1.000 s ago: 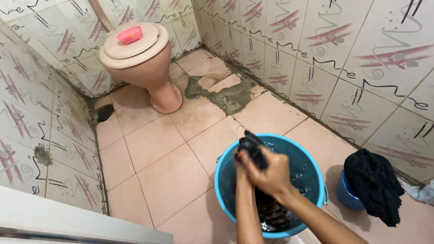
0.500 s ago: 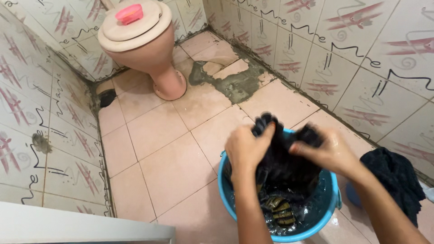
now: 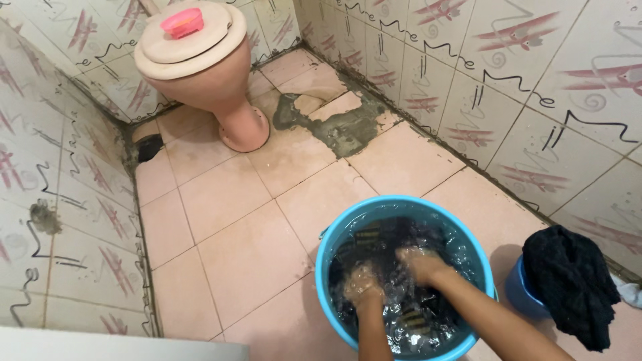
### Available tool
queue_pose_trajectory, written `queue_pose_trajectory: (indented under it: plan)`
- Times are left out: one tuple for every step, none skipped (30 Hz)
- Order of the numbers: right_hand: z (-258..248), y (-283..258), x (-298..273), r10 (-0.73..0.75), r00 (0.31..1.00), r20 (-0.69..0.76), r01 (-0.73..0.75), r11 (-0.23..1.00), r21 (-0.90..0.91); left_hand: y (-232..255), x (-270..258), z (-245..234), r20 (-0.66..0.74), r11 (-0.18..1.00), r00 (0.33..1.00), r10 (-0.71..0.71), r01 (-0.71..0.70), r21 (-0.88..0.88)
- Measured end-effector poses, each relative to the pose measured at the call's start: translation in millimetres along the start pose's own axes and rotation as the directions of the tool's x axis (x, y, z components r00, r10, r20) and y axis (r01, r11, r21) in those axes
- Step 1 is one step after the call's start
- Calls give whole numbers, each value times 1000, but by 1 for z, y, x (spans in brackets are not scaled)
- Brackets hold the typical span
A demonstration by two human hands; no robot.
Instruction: The person washes clothes by hand in a bucket of water, scrubbing and rinsing the fabric repeatedly.
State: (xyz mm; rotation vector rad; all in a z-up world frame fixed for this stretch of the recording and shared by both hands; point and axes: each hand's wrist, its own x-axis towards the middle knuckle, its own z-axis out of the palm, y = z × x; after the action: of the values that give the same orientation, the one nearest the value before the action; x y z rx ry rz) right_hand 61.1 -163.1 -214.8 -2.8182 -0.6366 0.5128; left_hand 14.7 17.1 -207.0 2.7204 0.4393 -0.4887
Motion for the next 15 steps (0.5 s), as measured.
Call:
queue_pose_trajectory:
  plan:
    - [-5,-2,-3,-119,988,-103,120,993,-1,-2,-7,-6,-17,994,1000,-20,18,-112]
    - [-14,-8,-7,3,992,-124,11,993,115,0,-11,-20,-37,974,999,-37,28,-223]
    - [-28,-12,-14,127,983,-130,-95,968,230,1,-15,-36,-45,952,997,-66,49,-303]
    - [-43,-16,-22,250,961,-120,-197,919,342,3,-19,-52,-50,922,994,-92,66,-382]
    - [-56,-21,-31,315,925,-212,-175,850,497,4,-24,-66,-53,885,992,-118,81,-459]
    - [-69,-24,-39,384,877,-289,-124,762,636,3,-27,-80,-92,854,995,-26,-25,-520]
    - [-81,-27,-48,462,817,-347,-52,656,753,2,-30,-94,-137,809,989,63,-131,-572]
    - [-92,-28,-58,439,843,-311,58,500,864,0,-34,-106,-188,752,972,143,-230,-617]
    - [-103,-28,-69,407,869,-280,154,315,936,0,-36,-119,-172,708,947,271,-318,-631]
    - [-113,-32,-76,368,894,-257,232,113,966,4,-38,-131,-159,651,904,397,-399,-646]
    - [-121,-39,-82,259,908,-330,286,193,939,9,-40,-143,-149,582,844,516,-473,-661]
    - [-129,-46,-93,142,911,-387,341,266,901,15,-45,-152,-124,567,827,548,-477,-671]
    - [-135,-57,-99,20,903,-430,400,330,855,23,-50,-159,-100,552,808,580,-481,-682]
    - [-138,-72,-100,41,905,-424,379,376,846,29,-57,-164,-75,535,785,615,-486,-691]
    - [-139,-86,-102,63,906,-418,356,421,835,32,-64,-169,-151,420,771,619,-487,-766]
